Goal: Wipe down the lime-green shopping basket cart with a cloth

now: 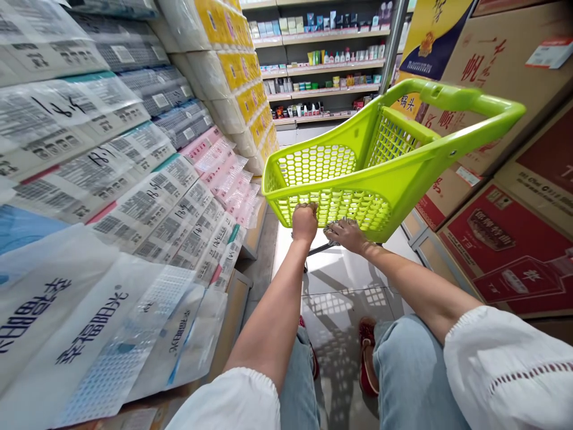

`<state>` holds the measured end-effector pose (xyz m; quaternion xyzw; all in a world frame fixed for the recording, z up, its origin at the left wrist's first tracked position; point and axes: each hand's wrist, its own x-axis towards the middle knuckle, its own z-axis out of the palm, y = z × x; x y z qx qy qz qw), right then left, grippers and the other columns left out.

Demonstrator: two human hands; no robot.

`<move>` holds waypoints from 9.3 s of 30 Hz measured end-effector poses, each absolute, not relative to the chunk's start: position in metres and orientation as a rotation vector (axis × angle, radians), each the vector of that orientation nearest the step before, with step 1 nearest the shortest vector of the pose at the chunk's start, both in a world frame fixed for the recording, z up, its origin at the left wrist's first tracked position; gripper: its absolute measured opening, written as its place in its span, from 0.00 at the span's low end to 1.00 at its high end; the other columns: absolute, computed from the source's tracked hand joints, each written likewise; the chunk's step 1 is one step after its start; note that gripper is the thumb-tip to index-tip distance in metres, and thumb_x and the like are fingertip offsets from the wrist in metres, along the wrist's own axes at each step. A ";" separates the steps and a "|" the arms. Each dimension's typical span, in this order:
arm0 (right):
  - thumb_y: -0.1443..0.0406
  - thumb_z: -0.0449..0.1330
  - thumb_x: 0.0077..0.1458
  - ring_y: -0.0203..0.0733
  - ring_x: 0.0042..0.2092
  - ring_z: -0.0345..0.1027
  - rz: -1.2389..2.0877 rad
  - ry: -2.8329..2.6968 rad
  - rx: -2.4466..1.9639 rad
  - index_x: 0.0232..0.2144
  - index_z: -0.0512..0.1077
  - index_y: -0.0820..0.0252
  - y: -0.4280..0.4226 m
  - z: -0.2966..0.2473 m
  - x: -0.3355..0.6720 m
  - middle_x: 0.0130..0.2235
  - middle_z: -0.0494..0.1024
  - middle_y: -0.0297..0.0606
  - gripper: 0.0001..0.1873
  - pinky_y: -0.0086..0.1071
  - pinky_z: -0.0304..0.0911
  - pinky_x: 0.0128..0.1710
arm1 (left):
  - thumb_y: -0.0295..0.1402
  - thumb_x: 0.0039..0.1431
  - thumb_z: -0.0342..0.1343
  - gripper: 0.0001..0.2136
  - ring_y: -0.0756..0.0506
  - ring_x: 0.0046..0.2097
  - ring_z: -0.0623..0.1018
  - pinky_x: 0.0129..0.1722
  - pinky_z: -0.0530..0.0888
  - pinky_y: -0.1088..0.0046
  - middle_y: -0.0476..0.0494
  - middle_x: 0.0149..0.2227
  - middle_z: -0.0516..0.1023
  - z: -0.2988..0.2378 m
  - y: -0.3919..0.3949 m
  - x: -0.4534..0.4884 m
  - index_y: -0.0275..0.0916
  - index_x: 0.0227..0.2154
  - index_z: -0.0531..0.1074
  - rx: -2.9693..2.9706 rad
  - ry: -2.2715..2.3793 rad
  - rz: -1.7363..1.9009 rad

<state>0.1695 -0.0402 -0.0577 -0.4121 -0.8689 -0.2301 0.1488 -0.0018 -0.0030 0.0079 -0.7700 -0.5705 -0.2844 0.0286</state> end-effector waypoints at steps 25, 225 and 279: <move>0.68 0.54 0.57 0.44 0.44 0.63 -0.520 -2.320 -1.255 0.48 0.72 0.52 -0.047 -0.004 0.156 0.50 0.74 0.41 0.18 0.36 0.57 0.45 | 0.33 0.64 0.44 0.15 0.42 0.39 0.74 0.43 0.68 0.68 0.38 0.31 0.77 0.033 -0.024 -0.013 0.38 0.31 0.75 -2.417 -1.629 -0.865; 0.64 0.52 0.58 0.50 0.49 0.57 -0.702 -1.690 -1.699 0.46 0.71 0.53 -0.065 0.053 0.146 0.51 0.70 0.43 0.14 0.41 0.51 0.46 | 0.39 0.67 0.42 0.14 0.42 0.43 0.70 0.47 0.59 0.64 0.45 0.38 0.77 0.077 -0.013 0.011 0.44 0.36 0.73 -2.278 -1.518 -1.334; 0.67 0.53 0.56 0.48 0.49 0.58 -0.586 -2.061 -1.414 0.55 0.66 0.55 -0.067 0.043 0.147 0.55 0.68 0.42 0.23 0.39 0.53 0.48 | 0.38 0.67 0.39 0.19 0.40 0.39 0.75 0.44 0.64 0.62 0.35 0.35 0.79 0.011 -0.038 -0.006 0.37 0.37 0.75 -2.354 -1.726 -0.878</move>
